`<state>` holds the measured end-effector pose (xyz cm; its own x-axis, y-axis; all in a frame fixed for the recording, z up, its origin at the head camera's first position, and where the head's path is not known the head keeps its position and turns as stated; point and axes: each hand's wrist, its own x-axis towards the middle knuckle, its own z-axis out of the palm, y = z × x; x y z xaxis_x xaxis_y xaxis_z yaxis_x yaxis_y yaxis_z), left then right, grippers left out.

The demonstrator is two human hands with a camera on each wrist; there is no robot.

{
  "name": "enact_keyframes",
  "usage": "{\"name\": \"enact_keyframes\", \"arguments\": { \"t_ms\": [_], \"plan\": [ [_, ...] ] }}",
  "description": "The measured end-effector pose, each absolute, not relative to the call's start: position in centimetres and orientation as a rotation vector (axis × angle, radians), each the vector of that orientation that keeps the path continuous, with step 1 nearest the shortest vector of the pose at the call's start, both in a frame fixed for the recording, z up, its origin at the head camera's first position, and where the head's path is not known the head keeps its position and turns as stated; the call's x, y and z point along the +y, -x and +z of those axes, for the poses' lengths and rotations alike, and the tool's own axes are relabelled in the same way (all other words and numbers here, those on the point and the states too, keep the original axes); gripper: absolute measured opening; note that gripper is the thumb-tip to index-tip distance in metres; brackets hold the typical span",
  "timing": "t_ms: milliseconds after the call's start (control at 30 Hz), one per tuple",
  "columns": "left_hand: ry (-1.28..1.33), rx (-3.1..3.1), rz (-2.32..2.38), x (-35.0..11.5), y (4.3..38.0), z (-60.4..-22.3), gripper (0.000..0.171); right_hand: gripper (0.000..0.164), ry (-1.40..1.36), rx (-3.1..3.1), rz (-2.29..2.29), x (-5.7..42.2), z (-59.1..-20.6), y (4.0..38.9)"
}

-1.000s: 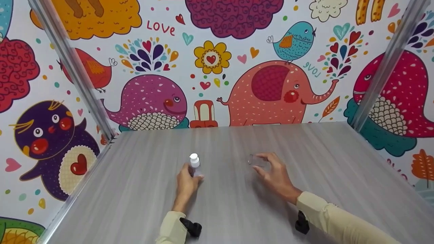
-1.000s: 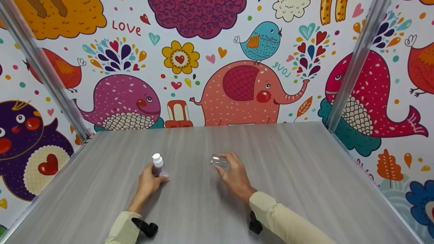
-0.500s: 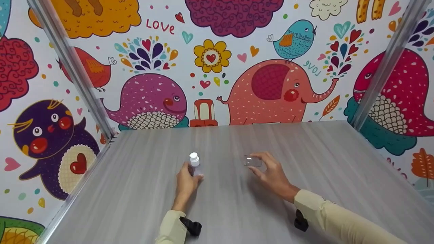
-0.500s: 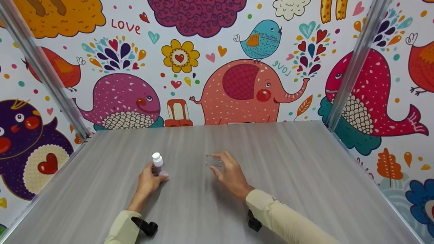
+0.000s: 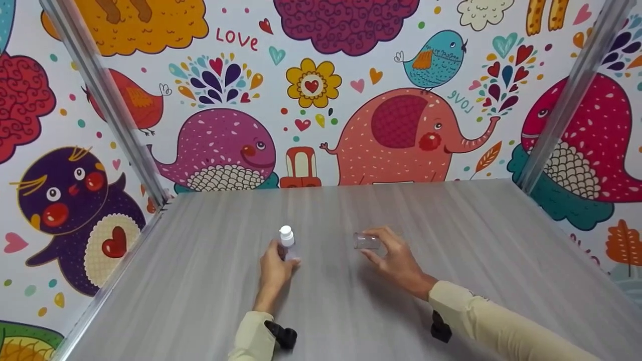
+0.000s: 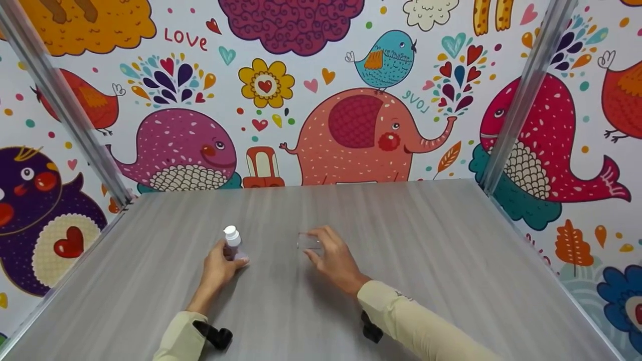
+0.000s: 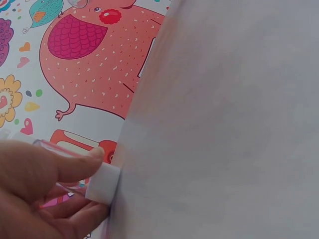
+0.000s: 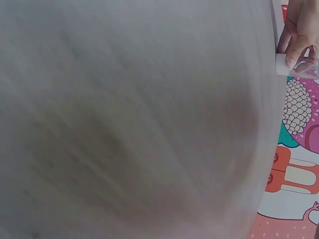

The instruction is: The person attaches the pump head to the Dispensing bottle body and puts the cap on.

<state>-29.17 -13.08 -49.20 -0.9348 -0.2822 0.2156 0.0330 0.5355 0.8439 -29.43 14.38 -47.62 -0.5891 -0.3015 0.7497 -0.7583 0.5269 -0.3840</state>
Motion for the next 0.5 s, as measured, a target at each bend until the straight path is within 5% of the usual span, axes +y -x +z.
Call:
{"name": "enact_keyframes", "arguments": {
  "t_ms": [500],
  "plan": [
    [-0.195,-2.444,-1.35,-13.14,28.93,-49.15,0.035,0.045,-0.861,-2.187,1.004,13.39,-47.15,29.28]
  ]
}}
